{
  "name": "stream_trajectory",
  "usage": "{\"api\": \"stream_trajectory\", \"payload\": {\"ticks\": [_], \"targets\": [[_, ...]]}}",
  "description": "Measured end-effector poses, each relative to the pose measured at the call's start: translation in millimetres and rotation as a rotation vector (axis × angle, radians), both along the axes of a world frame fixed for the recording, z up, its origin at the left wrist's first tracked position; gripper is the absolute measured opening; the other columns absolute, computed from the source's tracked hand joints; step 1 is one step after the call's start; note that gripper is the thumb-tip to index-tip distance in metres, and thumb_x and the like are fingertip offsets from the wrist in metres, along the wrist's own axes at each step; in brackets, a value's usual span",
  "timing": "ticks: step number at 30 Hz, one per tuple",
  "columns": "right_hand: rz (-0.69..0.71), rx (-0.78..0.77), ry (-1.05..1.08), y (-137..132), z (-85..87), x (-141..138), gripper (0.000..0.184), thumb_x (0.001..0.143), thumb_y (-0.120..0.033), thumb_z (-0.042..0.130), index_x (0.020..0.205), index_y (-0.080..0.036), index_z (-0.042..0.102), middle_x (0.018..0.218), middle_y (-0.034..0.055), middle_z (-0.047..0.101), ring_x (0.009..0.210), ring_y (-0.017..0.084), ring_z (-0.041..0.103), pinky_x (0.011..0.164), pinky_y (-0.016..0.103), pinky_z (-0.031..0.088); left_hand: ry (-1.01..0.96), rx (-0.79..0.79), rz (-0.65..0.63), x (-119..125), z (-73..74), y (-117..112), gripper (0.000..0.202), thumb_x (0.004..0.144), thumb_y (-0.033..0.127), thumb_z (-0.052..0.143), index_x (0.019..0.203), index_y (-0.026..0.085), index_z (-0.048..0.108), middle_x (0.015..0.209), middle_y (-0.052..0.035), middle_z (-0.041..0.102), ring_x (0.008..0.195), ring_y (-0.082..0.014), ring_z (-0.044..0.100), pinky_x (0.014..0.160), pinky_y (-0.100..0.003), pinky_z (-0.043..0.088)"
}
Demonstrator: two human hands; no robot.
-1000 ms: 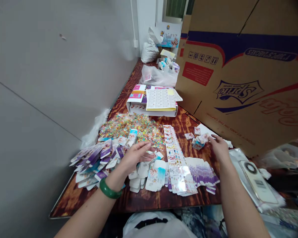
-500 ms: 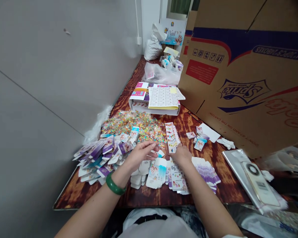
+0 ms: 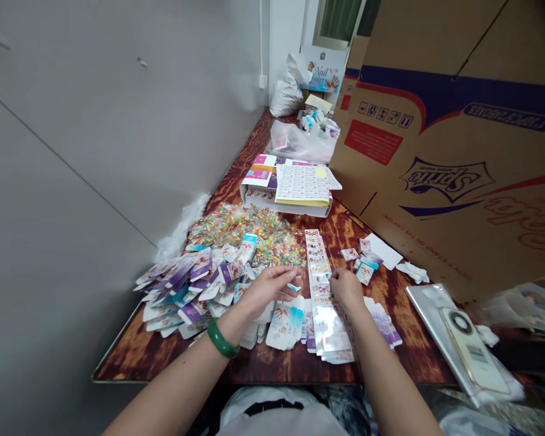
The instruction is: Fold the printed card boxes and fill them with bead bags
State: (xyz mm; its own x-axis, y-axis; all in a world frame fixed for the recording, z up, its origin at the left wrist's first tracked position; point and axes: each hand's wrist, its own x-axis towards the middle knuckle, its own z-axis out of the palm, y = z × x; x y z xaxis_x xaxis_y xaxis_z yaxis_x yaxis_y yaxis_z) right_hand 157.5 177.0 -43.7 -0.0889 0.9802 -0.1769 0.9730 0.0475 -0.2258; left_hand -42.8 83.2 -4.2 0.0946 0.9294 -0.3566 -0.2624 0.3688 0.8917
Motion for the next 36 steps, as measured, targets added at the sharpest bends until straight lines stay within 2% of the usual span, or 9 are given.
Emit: {"api": "stream_trajectory", "payload": {"ticks": [3,5,8,12,17,22,27,32,36], "targets": [[-0.019,-0.001,0.006,-0.5,-0.1,1.4,0.023,0.082,-0.024,0.041,0.082,-0.018,0.063,0.087,0.0098,0.067,0.084,0.022,0.062,0.065,0.028,0.04,-0.015,-0.011,-0.006,2.9,-1.2,-0.6,0.032,0.073,0.043,0.064,0.091,0.016,0.064,0.085,-0.0054,0.066,0.064,-0.0117,0.062,0.06,-0.023,0.048],[-0.035,-0.008,0.013,-0.8,-0.2,-2.4,0.03,0.085,-0.038,0.04,0.09,-0.017,0.061,0.092,0.0116,0.066,0.087,0.024,0.062,0.066,0.029,0.041,-0.009,-0.011,-0.011,4.6,-1.2,-1.2,0.031,0.073,0.043,0.064,0.089,0.016,0.064,0.085,-0.0055,0.066,0.063,-0.0116,0.062,0.058,-0.023,0.047],[-0.043,-0.028,0.007,-2.7,-1.5,-16.3,0.056,0.075,-0.059,0.049,0.108,-0.014,0.054,0.106,0.0171,0.061,0.099,0.029,0.058,0.074,0.034,0.043,0.007,0.021,-0.012,7.4,-1.3,-2.2,0.032,0.073,0.044,0.062,0.089,0.017,0.064,0.085,-0.0053,0.066,0.065,-0.012,0.061,0.056,-0.022,0.045],[-0.09,-0.116,-0.01,-1.2,-6.6,-32.6,0.075,0.059,-0.049,0.07,0.117,-0.01,0.045,0.117,0.0219,0.054,0.111,0.032,0.051,0.083,0.039,0.042,-0.003,0.028,-0.017,8.6,-0.6,-3.6,0.033,0.073,0.046,0.062,0.088,0.016,0.064,0.084,-0.0051,0.066,0.067,-0.0123,0.061,0.056,-0.021,0.045],[-0.112,-0.152,0.066,15.2,-12.3,-19.4,0.052,0.064,-0.032,0.066,0.109,-0.014,0.049,0.102,0.0138,0.064,0.09,0.025,0.062,0.071,0.031,0.045,0.016,-0.014,0.022,3.2,0.4,-5.1,0.04,0.07,0.046,0.065,0.094,0.014,0.063,0.086,-0.0076,0.066,0.066,-0.0126,0.061,0.055,-0.022,0.046],[-0.108,-0.065,0.139,20.4,-11.3,-1.3,0.019,0.067,-0.021,0.059,0.085,-0.016,0.06,0.088,0.011,0.067,0.086,0.025,0.062,0.069,0.029,0.043,0.0,-0.029,0.034,3.0,-4.1,-3.8,0.041,0.068,0.047,0.067,0.093,0.014,0.063,0.084,-0.0074,0.066,0.063,-0.0119,0.061,0.057,-0.022,0.046],[-0.119,0.042,0.276,17.1,-7.7,8.7,0.01,0.07,-0.02,0.053,0.072,-0.017,0.063,0.079,0.01,0.067,0.08,0.024,0.06,0.068,0.03,0.041,0.014,0.003,0.01,8.2,-7.9,-2.6,0.036,0.071,0.046,0.064,0.089,0.015,0.064,0.085,-0.0066,0.067,0.064,-0.0126,0.061,0.055,-0.022,0.044],[-0.034,0.063,0.574,9.2,19.4,13.2,0.017,0.072,-0.032,0.055,0.076,-0.016,0.06,0.069,0.0031,0.063,0.067,0.018,0.058,0.061,0.027,0.045,0.121,0.059,0.074,16.3,0.8,3.5,0.029,0.075,0.039,0.06,0.092,0.016,0.066,0.085,-0.0066,0.068,0.076,-0.0156,0.061,0.063,-0.024,0.045],[0.116,0.069,1.023,-11.7,62.9,4.7,0.037,0.072,-0.034,0.061,0.105,-0.017,0.054,0.071,0.0008,0.06,0.065,0.017,0.057,0.06,0.028,0.046,0.121,0.237,0.127,29.2,20.3,14.1,0.026,0.075,0.032,0.061,0.095,0.016,0.065,0.097,-0.0072,0.067,0.09,-0.0187,0.059,0.08,-0.029,0.044]]}}
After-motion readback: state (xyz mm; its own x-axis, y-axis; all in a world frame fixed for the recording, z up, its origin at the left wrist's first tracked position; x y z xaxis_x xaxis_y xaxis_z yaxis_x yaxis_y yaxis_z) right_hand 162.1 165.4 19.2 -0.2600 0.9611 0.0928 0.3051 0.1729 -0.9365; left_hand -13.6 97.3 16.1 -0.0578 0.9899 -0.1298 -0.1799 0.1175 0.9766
